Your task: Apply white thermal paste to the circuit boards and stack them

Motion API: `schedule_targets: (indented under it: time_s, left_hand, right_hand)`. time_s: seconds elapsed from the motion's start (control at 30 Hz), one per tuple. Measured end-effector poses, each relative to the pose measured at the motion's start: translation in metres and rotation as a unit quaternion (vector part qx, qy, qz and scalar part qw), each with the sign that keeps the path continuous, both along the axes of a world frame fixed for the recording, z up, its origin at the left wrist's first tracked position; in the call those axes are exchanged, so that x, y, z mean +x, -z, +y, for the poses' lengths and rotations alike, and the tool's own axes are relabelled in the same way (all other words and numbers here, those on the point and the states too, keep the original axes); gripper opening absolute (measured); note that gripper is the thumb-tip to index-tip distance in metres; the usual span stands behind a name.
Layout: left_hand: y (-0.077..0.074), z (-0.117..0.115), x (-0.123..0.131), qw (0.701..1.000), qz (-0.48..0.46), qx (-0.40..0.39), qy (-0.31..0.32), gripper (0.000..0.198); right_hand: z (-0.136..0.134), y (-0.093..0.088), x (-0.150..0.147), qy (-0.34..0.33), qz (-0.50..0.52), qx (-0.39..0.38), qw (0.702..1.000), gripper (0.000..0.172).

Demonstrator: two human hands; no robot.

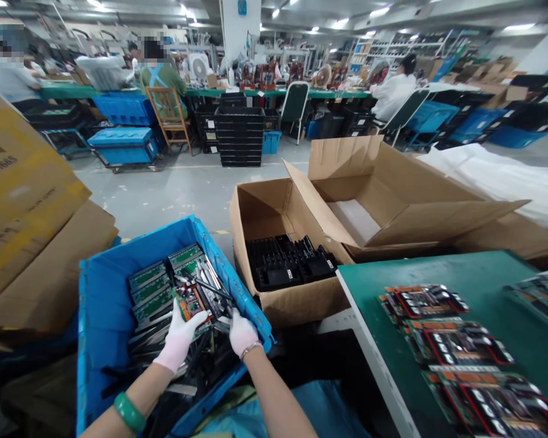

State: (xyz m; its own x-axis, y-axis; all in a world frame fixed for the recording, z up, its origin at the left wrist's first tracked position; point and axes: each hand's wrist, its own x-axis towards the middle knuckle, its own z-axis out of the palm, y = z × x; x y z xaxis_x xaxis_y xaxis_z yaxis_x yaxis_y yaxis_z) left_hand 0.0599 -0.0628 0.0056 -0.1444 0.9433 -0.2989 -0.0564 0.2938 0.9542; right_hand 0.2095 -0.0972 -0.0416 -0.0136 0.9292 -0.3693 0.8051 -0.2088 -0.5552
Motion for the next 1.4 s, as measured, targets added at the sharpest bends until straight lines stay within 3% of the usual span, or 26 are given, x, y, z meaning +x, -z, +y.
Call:
schedule_targets:
  time_s: [0.1,0.27,0.47,0.57,0.83,1.03,1.17,1.27,1.4]
  left_hand:
    - [-0.007,0.001,-0.004,0.999,-0.033,-0.027,-0.018,0.078]
    - [-0.005,0.002,0.006,0.996,-0.052,-0.063,-0.033,0.077]
    - [-0.018,0.002,-0.001,0.995,-0.067,-0.064,-0.025,0.074]
    - [-0.023,0.004,-0.01,0.996,-0.063,-0.052,-0.037,0.078]
    - [-0.009,0.003,0.008,0.998,-0.049,-0.04,-0.03,0.075]
    - [-0.012,0.002,0.014,1.0,0.003,0.014,-0.026,0.083]
    - [-0.018,0.001,0.014,0.999,0.022,0.023,-0.026,0.086]
    - [-0.029,0.002,0.0,1.0,0.012,0.013,0.017,0.089]
    - [-0.045,0.004,-0.024,0.992,0.002,-0.046,0.114,0.102]
  right_hand:
    - [-0.003,-0.004,0.0,-0.026,0.022,0.013,0.999,0.046]
    - [-0.007,-0.008,-0.002,-0.071,0.049,0.041,0.995,0.047]
    - [-0.001,0.001,0.003,-0.019,0.014,-0.007,1.0,0.049]
    - [-0.002,-0.002,0.003,-0.038,0.028,0.011,0.999,0.049]
    - [-0.008,-0.014,0.002,-0.078,0.064,0.054,0.993,0.049]
    - [-0.006,-0.011,-0.001,-0.05,0.077,0.032,0.995,0.045]
    - [-0.002,-0.008,0.001,0.011,0.079,-0.007,0.997,0.043]
    - [0.002,-0.008,0.005,0.069,0.084,-0.029,0.994,0.047]
    - [0.001,-0.012,0.008,0.098,0.138,-0.002,0.986,0.059]
